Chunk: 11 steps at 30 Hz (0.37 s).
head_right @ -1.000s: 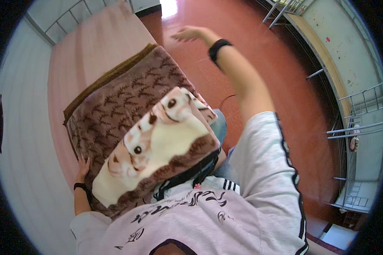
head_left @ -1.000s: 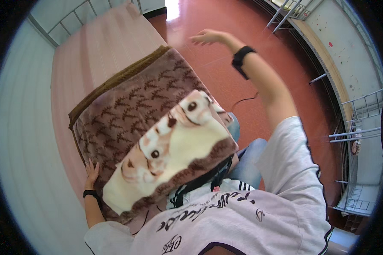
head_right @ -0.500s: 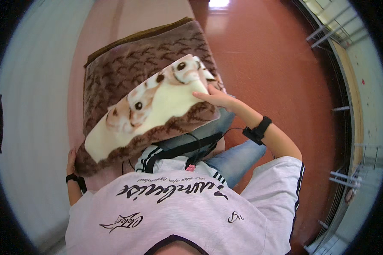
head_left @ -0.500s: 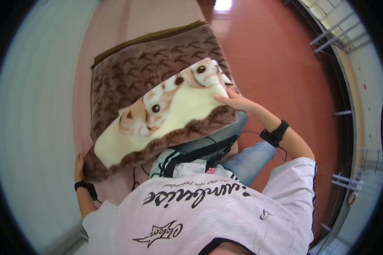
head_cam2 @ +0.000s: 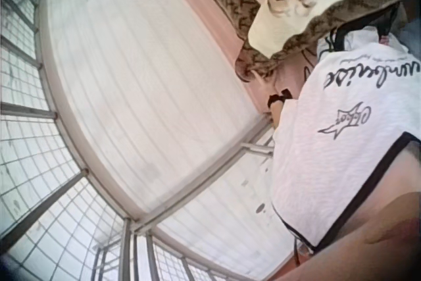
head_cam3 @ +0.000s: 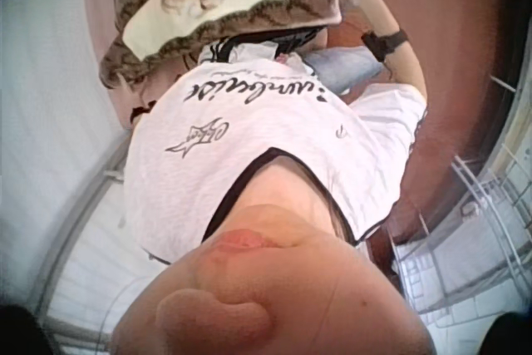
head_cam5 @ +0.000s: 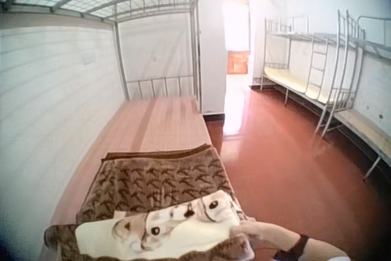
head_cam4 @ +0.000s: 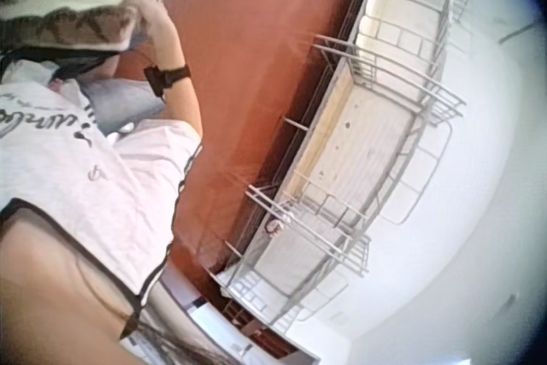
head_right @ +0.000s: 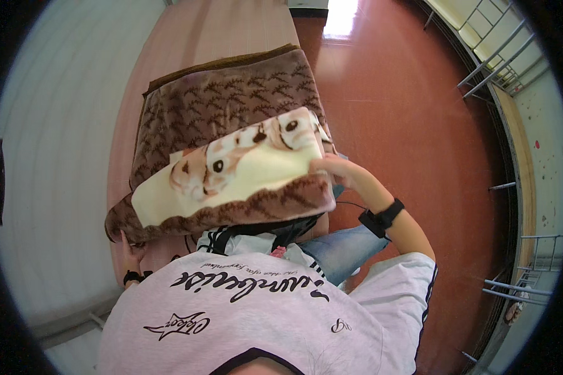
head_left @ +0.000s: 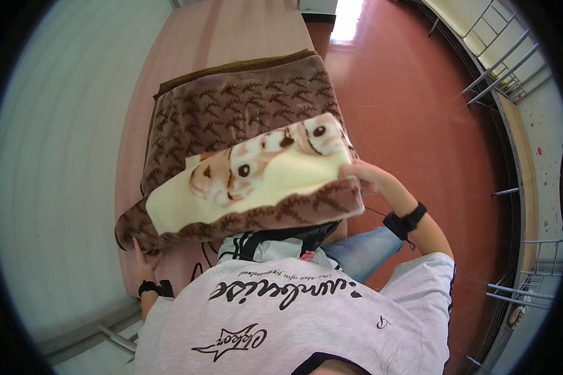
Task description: The person folds a large patterned blanket by hand on a bed.
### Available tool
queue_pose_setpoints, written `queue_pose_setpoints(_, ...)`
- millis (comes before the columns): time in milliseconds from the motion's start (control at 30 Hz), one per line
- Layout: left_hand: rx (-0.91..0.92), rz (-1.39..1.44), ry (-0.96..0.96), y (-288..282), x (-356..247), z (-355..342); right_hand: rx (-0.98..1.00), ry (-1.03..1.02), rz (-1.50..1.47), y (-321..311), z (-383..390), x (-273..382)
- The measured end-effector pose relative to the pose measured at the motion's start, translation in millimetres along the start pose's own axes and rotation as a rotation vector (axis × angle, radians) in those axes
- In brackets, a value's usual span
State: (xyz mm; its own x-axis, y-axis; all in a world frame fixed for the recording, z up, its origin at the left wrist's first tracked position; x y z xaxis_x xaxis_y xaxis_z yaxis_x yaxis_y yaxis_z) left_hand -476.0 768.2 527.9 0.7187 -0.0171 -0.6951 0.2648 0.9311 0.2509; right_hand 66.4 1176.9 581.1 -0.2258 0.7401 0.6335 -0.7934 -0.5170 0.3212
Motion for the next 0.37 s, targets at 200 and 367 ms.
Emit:
queue_pose_setpoints(200,0.14,-0.219,0.232,16.7,-1.4,23.3,0.263,-0.063,0.06,25.6,60.4,-18.0)
queue_pose_setpoints(367,-0.156,-0.505,0.243,10.9,-26.1,27.3,0.273,-0.109,-0.041,46.5,83.1,-11.6)
Point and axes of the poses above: each hand's wrist, its own z-axis away from the middle knuckle, its own y-axis out of the palm, x = y × z, the point moved 3 cm from there along -z, towards the middle knuckle, and after that the axes turned 9 degrees about -z, right-handed, at the moved point
